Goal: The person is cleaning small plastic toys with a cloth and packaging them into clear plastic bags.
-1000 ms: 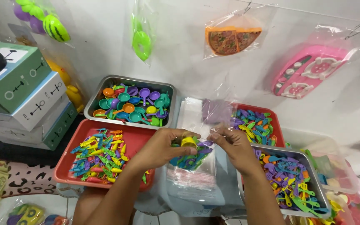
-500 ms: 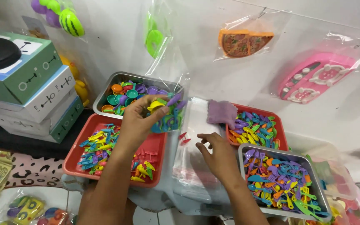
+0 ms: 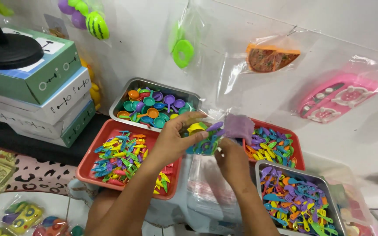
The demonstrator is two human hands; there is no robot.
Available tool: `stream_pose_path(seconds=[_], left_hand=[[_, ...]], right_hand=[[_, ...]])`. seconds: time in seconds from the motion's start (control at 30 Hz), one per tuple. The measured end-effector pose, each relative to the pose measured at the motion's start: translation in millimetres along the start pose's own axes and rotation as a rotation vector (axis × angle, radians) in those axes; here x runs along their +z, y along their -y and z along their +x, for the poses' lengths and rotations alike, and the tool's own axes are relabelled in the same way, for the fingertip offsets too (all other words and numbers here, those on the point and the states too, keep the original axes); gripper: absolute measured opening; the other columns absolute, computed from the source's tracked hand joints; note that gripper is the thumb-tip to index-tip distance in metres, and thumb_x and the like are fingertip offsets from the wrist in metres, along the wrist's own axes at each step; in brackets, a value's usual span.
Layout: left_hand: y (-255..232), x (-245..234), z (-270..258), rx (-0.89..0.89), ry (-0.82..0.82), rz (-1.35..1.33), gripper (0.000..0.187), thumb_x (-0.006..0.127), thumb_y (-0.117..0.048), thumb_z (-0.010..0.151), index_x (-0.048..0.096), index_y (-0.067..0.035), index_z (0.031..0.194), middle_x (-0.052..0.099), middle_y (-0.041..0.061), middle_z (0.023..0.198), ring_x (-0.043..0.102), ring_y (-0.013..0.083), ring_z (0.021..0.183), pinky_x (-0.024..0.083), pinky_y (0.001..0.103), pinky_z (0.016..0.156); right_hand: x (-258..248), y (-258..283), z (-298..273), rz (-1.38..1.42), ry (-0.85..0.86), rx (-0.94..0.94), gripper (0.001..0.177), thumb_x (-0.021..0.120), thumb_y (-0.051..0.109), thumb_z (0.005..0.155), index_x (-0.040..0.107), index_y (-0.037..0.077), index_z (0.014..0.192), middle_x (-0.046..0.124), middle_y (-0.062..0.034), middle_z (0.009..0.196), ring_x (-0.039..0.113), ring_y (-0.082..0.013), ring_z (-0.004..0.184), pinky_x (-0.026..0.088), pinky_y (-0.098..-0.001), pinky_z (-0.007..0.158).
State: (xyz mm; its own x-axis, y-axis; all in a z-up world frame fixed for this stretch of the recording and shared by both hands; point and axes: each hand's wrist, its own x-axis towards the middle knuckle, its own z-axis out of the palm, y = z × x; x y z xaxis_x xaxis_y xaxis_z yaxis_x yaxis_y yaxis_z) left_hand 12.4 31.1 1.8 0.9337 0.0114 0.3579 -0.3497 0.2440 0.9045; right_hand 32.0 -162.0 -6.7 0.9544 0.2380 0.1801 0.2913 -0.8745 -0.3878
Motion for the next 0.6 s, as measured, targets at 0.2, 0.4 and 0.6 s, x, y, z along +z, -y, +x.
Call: stream_pose_path(seconds=[0.2,0.4,0.6], left_hand=[[-3.5,19.0,-5.7,-0.003,-0.003,0.145,0.044,0.087,-0.008,0.078,0.074,-0.004,0.119,0.079,0.016,0.105,0.071,0.0217,0.098,0.059,0.037,0.088],[6.2,52.0,-12.0,-0.083,0.17,0.269,0.032,0.086,-0.01,0.077,0.079,-0.009,0.108,0.081,0.014,0.101,0.077,0.0247,0.097,0.06,0.036,0.082],[-8.6,65.9,-11.7,-0.129,0.179,0.257,0.042,0.069,-0.018,0.09,0.068,-0.011,0.131,0.077,0.007,0.127,0.077,0.0131,0.086,0.06,0.024,0.072]], right_hand=[[-45.8,-89.5,-6.8,1.278,0.032,-0.061,0.018,0.059,0.012,0.098,0.077,0.01,0.1,0.071,-0.0181,0.132,0.066,-0.0314,0.12,0.05,-0.0456,0.098],[-81.4,-71.2,-8.6,1.192,-0.075,-0.094,0.015,0.062,0.007,0.096,0.076,0.001,0.097,0.07,-0.0228,0.127,0.065,-0.0361,0.123,0.046,-0.0487,0.107],[-76.9,-74.5,-24.1,0.989,-0.057,-0.008,0.017,0.07,0.004,0.091,0.08,-0.006,0.101,0.076,-0.0108,0.093,0.065,-0.0162,0.076,0.054,-0.0291,0.07]])
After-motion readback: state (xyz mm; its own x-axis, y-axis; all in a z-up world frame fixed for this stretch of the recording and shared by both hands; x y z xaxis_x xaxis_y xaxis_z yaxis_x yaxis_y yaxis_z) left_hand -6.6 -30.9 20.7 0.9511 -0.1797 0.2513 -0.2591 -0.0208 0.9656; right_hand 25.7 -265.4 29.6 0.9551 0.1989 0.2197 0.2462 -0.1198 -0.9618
